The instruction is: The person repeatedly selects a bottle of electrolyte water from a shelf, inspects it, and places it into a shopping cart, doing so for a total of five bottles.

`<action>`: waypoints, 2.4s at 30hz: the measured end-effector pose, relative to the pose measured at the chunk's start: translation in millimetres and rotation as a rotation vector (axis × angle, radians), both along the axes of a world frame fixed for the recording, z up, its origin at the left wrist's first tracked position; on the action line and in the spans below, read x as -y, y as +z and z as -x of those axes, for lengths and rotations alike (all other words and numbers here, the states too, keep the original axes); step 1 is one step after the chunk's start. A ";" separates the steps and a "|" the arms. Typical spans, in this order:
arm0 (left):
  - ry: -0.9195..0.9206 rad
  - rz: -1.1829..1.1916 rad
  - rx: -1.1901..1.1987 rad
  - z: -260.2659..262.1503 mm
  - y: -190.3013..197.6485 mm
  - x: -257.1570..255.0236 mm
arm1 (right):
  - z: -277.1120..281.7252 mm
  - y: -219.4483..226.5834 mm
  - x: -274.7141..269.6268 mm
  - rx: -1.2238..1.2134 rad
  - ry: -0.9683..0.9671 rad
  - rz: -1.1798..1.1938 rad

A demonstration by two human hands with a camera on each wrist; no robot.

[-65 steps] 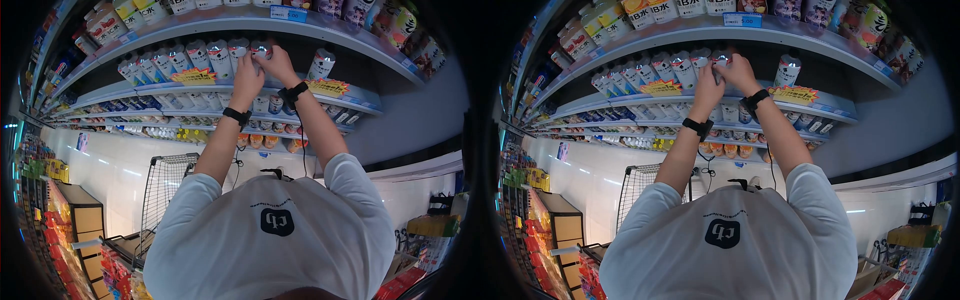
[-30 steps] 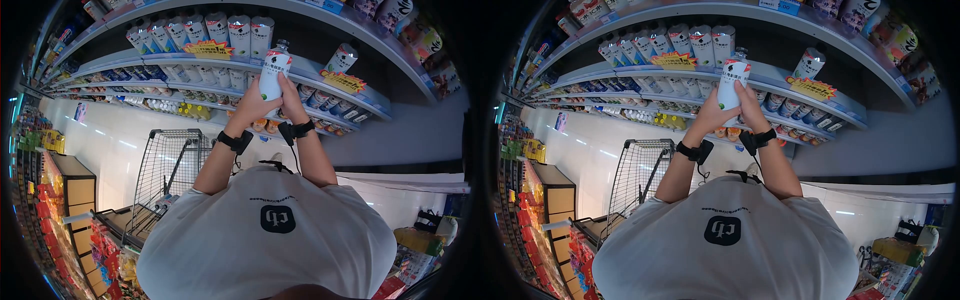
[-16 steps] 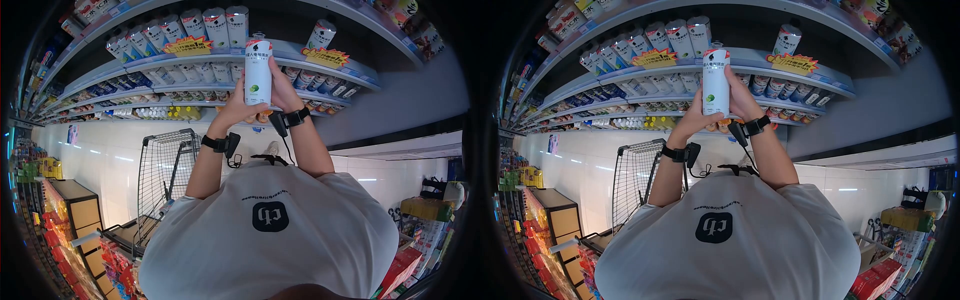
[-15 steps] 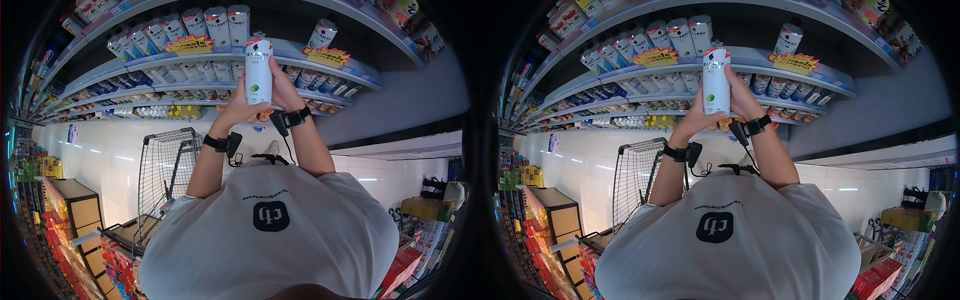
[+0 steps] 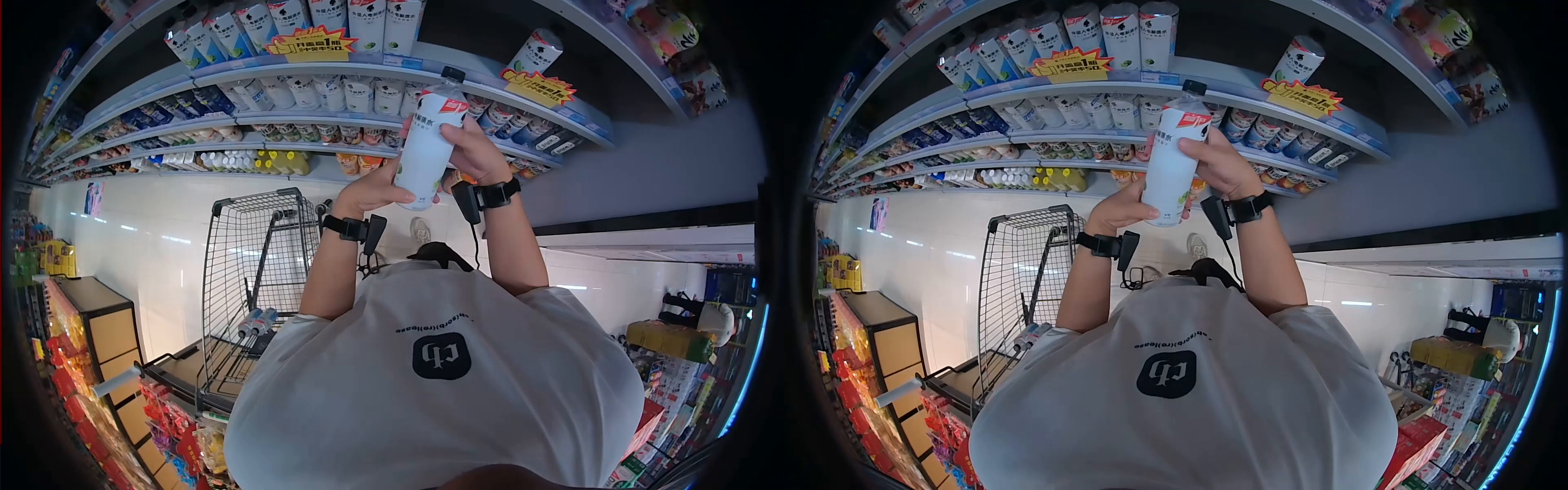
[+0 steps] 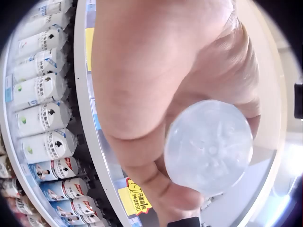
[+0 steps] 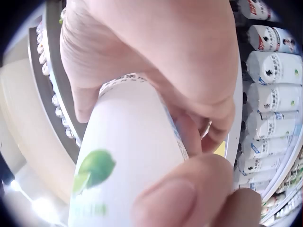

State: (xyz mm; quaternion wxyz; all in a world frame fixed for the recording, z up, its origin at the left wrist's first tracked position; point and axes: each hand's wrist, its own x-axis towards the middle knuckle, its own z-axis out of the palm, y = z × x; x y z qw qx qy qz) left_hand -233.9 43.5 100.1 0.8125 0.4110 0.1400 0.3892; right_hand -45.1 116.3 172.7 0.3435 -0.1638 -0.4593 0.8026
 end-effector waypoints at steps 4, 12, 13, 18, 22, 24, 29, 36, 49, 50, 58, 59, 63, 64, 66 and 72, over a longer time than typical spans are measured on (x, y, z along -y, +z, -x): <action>0.301 -0.105 -0.383 -14.2 -4.3 -13.9 | 28.3 8.4 7.2 0.539 -0.406 -0.294; 0.111 0.054 -0.008 -13.2 8.1 -9.1 | 6.7 9.5 -16.0 0.088 -0.004 0.062; 0.117 0.052 -0.020 -13.4 13.0 -9.5 | 4.1 5.2 -19.0 -0.109 0.233 0.211; 0.253 -0.025 -0.200 -22.8 20.4 -17.0 | 9.8 20.0 -28.3 0.236 0.002 -0.030; 0.548 -0.021 -0.522 -30.1 9.6 -24.8 | 28.4 13.4 -38.5 0.443 -0.260 -0.381; 0.664 -0.075 -0.478 -38.7 8.2 -20.0 | 27.9 18.5 -46.5 0.401 -0.156 -0.373; 0.569 -0.013 -0.210 -26.9 16.8 -10.6 | 15.3 3.7 -67.3 0.157 0.268 -0.065; 0.523 0.018 -0.388 -32.0 26.9 3.7 | 38.3 -24.7 -75.9 -0.217 0.568 0.242; 1.296 0.304 -0.761 -41.5 -0.9 85.4 | 112.0 -45.0 -30.3 0.133 0.680 -0.195; 1.291 0.292 -0.618 -42.5 3.3 95.9 | 118.4 -47.5 -26.7 0.065 0.781 0.011; 1.327 0.281 -0.283 -21.5 17.2 172.6 | 171.9 -28.3 53.1 0.192 0.832 -0.256; 1.350 0.273 -0.271 -12.3 12.8 179.7 | 179.7 -28.6 66.4 0.196 0.852 -0.272; 1.715 0.253 -0.672 17.0 7.4 218.0 | 208.4 -21.1 125.8 0.189 0.703 -0.673; 1.750 0.205 -0.695 23.4 5.5 228.7 | 214.8 -18.5 139.8 0.142 0.696 -0.650; 1.807 0.175 -0.718 32.6 -1.7 250.8 | 233.6 -24.3 161.5 0.068 0.758 -0.579; 1.963 0.176 -0.565 58.4 -10.9 308.3 | 257.1 -36.1 220.6 0.164 1.090 -0.529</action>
